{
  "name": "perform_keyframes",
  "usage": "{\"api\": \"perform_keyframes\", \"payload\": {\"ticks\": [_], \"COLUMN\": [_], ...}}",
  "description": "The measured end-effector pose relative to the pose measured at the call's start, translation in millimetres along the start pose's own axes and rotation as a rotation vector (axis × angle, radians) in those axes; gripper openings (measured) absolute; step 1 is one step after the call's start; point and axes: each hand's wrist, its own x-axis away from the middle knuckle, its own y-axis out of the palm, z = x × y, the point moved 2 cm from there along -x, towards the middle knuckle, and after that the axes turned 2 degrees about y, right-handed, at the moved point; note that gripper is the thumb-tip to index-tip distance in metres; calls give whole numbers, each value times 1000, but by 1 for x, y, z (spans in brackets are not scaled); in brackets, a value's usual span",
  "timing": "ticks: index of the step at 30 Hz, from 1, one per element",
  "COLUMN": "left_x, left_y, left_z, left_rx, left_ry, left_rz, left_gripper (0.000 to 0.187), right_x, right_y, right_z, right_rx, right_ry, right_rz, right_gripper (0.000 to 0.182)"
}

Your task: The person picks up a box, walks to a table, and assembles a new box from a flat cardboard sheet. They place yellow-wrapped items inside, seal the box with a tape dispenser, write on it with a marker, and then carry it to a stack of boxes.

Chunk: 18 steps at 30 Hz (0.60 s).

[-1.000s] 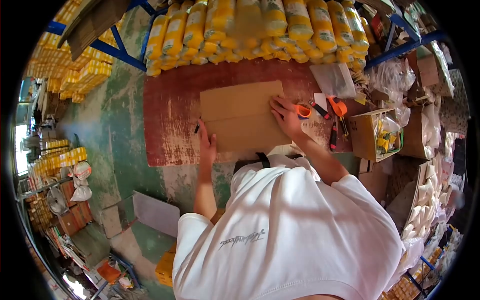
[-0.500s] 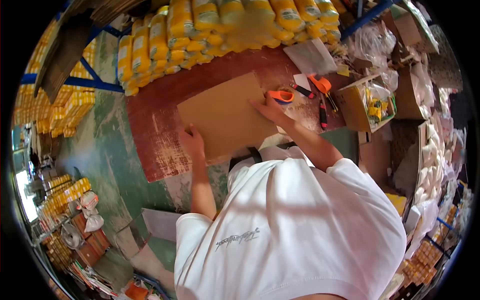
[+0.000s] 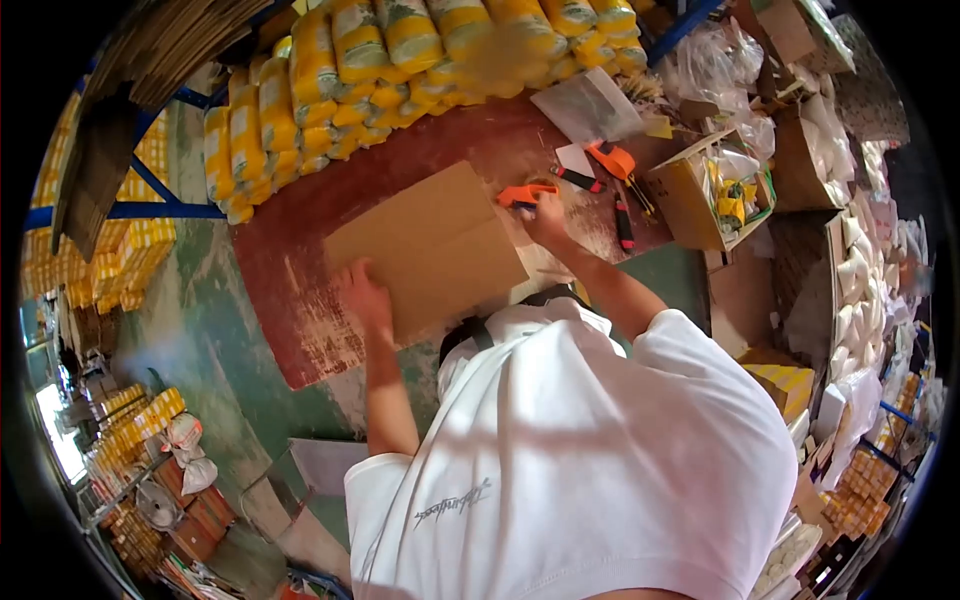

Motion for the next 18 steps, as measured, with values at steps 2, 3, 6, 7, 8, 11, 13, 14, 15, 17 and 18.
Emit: {"api": "perform_keyframes", "payload": {"ticks": [2,3,6,7,8,11,13,14,15,17,18], "left_x": [-6,-8,-13,-15,-17,-21,-19,-18,-17,-19,-20], "left_y": [6,7,6,6,5,-1,-8,-7,-4,-1,-2], "left_z": [-8,-12,-16,-16,-14,0,10,9,7,6,6], "left_rx": [95,139,221,238,245,268,286,253,222,177,160], "left_ry": [11,-25,-66,-69,-59,-60,-110,-68,-28,22,30], "left_rz": [-76,-67,-13,14,28,53,51,63,81,112,119], "left_gripper": [30,30,25,23,22,15,10,9,9,11,12], "right_x": [-8,-12,-27,-20,-20,-28,-33,-37,-41,-47,-40], "right_y": [3,8,25,27,35,57,60,44,33,-12,-39], "right_z": [9,13,10,9,7,27,43,38,41,29,9], "right_rx": [173,259,377,347,379,424,304,228,114,-257,-776], "right_ry": [-14,-23,-95,3,13,6,-36,-36,-87,-36,-135], "right_rz": [-95,-144,-373,-274,-227,-127,-158,-142,-144,-309,-313], "right_gripper": [58,54,57,55,49,41,48,48,44,34,30]}}
